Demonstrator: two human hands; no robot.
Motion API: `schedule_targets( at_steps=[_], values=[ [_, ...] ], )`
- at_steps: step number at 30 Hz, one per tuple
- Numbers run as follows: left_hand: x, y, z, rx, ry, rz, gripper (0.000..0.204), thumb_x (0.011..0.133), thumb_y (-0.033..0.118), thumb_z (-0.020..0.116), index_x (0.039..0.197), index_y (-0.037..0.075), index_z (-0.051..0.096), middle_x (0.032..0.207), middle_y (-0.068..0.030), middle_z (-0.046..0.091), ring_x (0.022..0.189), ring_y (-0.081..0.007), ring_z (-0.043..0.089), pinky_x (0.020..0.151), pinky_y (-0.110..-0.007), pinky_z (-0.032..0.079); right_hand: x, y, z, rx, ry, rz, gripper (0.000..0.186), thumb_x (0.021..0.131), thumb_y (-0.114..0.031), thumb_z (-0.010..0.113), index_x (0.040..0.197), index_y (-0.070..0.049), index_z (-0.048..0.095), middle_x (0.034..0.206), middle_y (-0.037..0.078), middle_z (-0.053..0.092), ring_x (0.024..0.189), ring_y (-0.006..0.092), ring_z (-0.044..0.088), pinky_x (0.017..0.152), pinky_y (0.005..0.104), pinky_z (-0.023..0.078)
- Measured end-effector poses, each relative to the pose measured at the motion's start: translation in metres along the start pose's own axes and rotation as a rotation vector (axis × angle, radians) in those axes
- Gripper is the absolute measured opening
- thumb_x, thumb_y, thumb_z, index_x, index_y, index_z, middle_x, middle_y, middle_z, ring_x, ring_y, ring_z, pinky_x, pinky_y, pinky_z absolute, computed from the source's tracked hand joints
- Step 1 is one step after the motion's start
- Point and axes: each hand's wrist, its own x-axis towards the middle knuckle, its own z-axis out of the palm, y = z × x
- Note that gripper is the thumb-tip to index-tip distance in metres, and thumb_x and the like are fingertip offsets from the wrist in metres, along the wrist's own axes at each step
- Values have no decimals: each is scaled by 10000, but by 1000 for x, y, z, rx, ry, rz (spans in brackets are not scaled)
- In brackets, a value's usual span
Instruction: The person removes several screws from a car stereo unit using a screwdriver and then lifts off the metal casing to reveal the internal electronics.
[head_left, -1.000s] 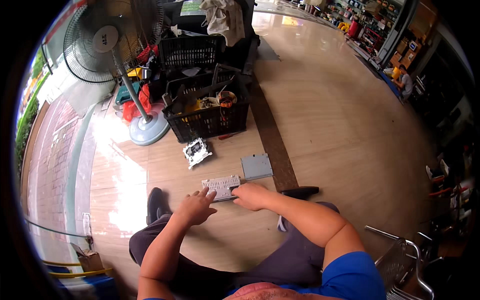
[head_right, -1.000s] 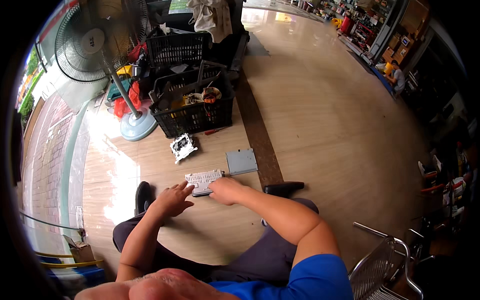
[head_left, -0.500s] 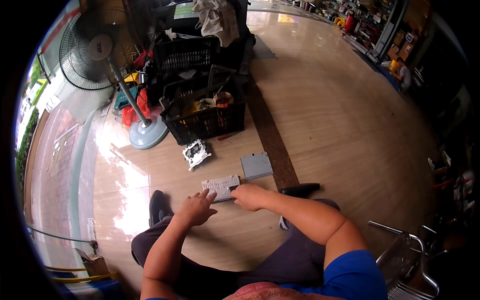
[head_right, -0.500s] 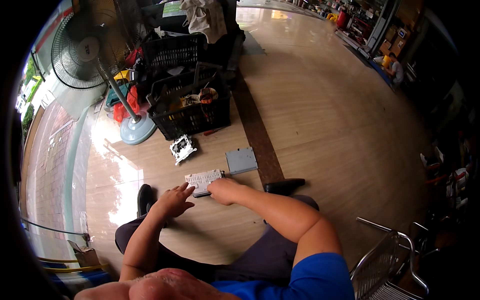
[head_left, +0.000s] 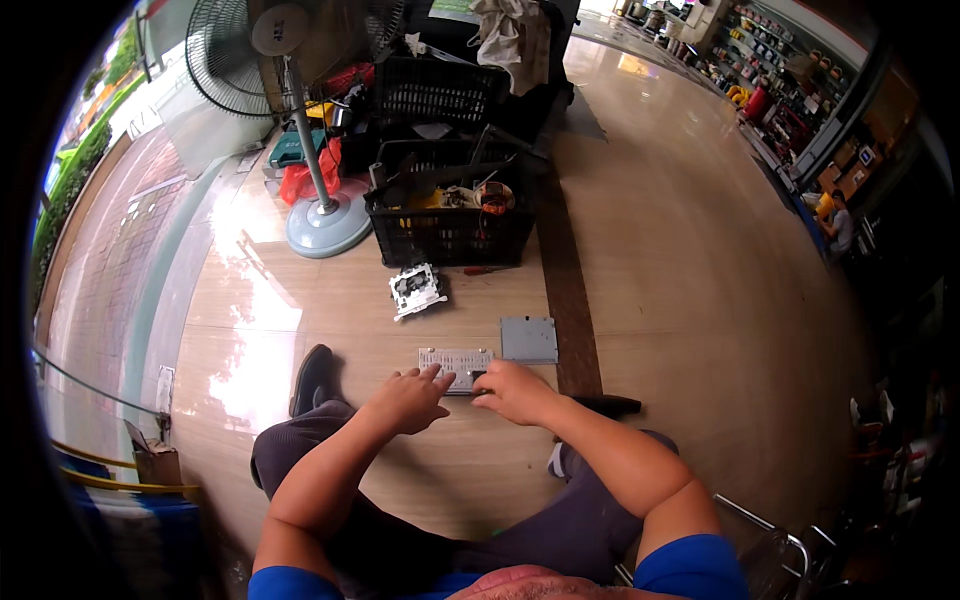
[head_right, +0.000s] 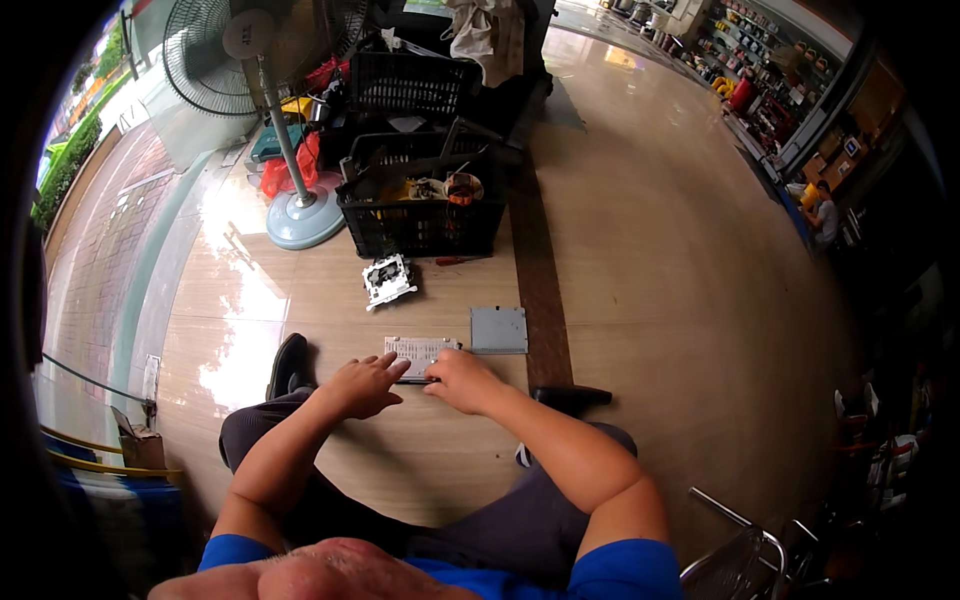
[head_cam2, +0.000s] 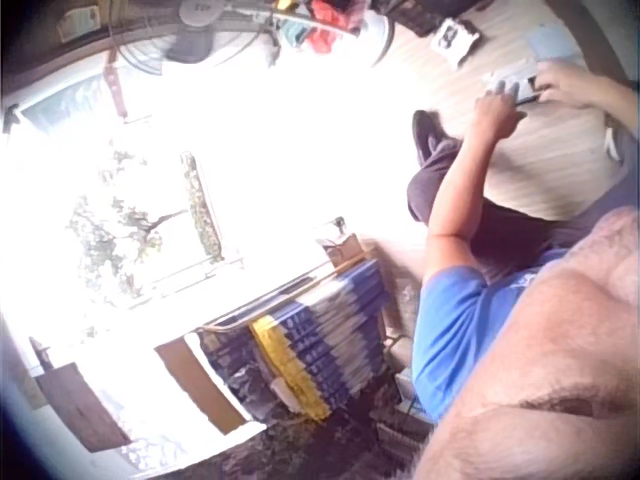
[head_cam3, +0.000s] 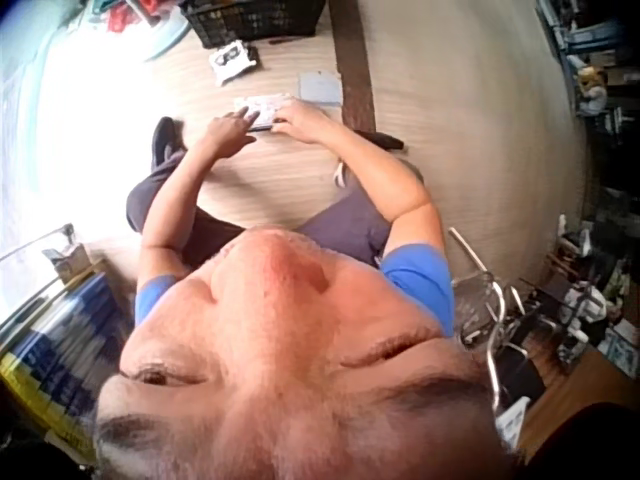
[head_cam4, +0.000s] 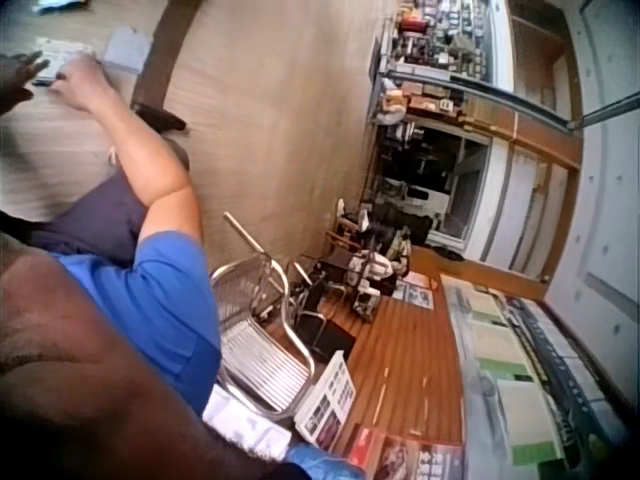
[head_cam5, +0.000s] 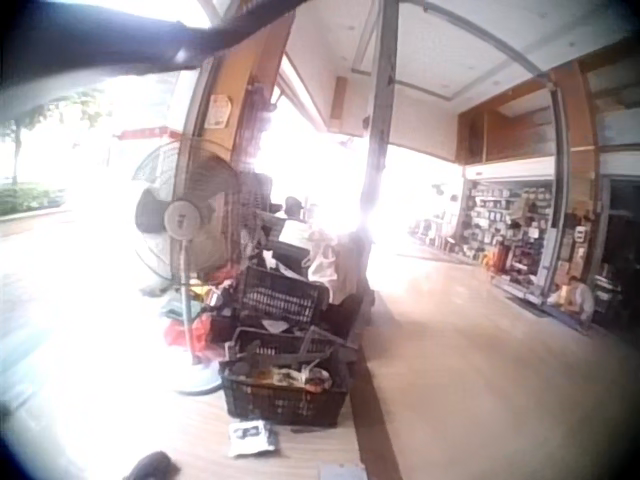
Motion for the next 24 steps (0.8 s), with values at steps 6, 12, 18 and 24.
schedule_targets(
  at_steps=[6, 12, 18, 24],
  values=[
    [1, 1, -1, -66, 17, 16, 687, 934, 373, 642, 1514, 123, 372, 1545, -192, 393, 1349, -384, 477, 1075, -519, 415, 0, -16, -14, 124, 144, 24, 243, 875, -269, 701, 1011, -67, 711, 955, 134, 681, 932, 353, 636, 804, 436, 512],
    [6, -3, 5, -54, 238, 140, 561, 951, 306, 617, 1423, 50, 456, 1373, -187, 558, 1259, -341, 553, 997, -457, 476, -2, -24, -14, 469, 297, 78, 208, 883, -162, 716, 1029, -15, 702, 888, 164, 712, 786, 256, 675, 723, 356, 521],
    [10, -3, -7, -184, 399, 232, 167, 916, 164, 579, 829, 23, 601, 769, -186, 654, 759, -396, 638, 699, -495, 504, -1, -8, -14, 485, 274, 110, 225, 884, -151, 711, 1055, -6, 691, 806, 144, 702, 722, 171, 656, 698, 314, 518],
    [4, -1, -22, -120, 355, 207, 212, 956, 238, 577, 885, 41, 608, 845, -182, 678, 822, -375, 661, 732, -479, 516, 0, -5, -8, 439, 336, 12, 204, 906, -131, 708, 1066, -4, 693, 787, 34, 669, 708, 62, 571, 633, 256, 475]
  ],
)
